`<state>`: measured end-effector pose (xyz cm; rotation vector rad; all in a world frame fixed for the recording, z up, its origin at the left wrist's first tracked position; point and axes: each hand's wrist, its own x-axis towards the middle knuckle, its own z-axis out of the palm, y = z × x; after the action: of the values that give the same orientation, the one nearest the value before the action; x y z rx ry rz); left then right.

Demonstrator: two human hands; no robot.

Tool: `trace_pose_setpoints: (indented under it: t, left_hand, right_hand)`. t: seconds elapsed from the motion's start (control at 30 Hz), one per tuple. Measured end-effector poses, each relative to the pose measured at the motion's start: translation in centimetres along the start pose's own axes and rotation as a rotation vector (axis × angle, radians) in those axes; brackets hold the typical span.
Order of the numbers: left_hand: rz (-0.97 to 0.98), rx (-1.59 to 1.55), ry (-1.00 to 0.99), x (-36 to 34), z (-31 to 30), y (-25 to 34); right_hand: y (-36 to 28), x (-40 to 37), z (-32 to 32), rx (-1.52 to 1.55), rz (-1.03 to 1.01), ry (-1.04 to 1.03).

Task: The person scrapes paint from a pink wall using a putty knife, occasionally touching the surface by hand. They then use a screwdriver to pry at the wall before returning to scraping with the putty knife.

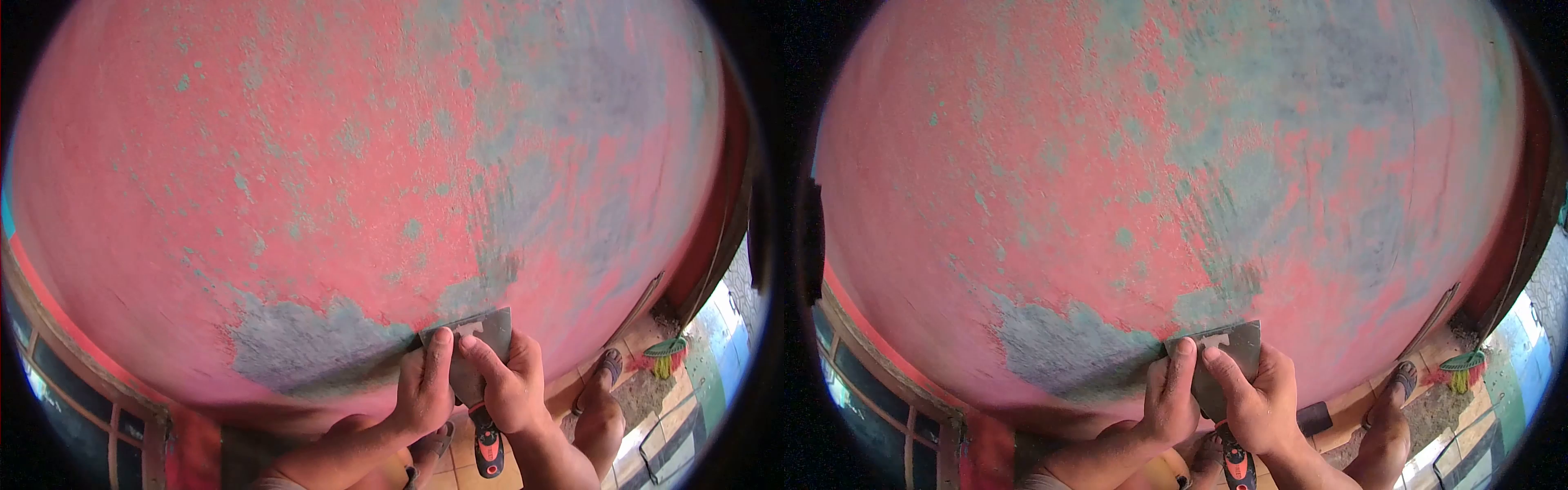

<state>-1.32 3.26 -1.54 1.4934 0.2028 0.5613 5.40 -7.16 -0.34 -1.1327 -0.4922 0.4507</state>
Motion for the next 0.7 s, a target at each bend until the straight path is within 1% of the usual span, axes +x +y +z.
trace_pose_setpoints:
  t: [0.1,0.2,0.27,0.37,0.4,0.5,0.53,0.63,0.67,0.7]
  left_hand:
    - [-0.015,-0.054,0.032,0.1,0.4,0.1]
    - [-0.011,-0.018,0.061,0.1,0.7,0.8]
    - [0.041,-0.024,0.07,0.1,0.7,0.4]
    - [0.119,0.025,0.068,0.5,0.4,1.1]
    - [0.145,0.051,0.064,0.7,0.4,1.5]
    - [0.127,-0.02,0.136,1.0,1.2,1.3]
    - [0.127,-0.035,0.18,0.9,1.5,1.2]
    - [0.096,-0.12,0.173,0.7,1.3,0.3]
    - [0.015,-0.096,0.143,0.2,1.1,0.3]
    - [0.026,-0.073,0.133,0.0,1.0,-0.2]
  right_hand:
    - [-0.4,-0.1,0.0,0.007,0.023,-0.004]
    - [-0.8,-0.2,-0.1,-0.013,0.056,-0.004]
    - [-0.9,-0.2,0.0,-0.017,0.061,0.001]
    - [-1.0,-0.4,0.9,-0.049,-0.08,0.069]
    - [-1.0,-0.1,1.0,-0.052,-0.076,0.049]
    - [-1.5,0.7,0.3,0.027,-0.026,-0.043]
    - [-1.4,0.8,0.2,0.037,-0.029,-0.045]
    - [-0.7,0.7,0.2,0.049,-0.034,-0.036]
    - [-0.6,0.5,0.2,0.043,-0.029,-0.024]
    - [-0.5,0.4,0.2,0.037,-0.023,-0.01]
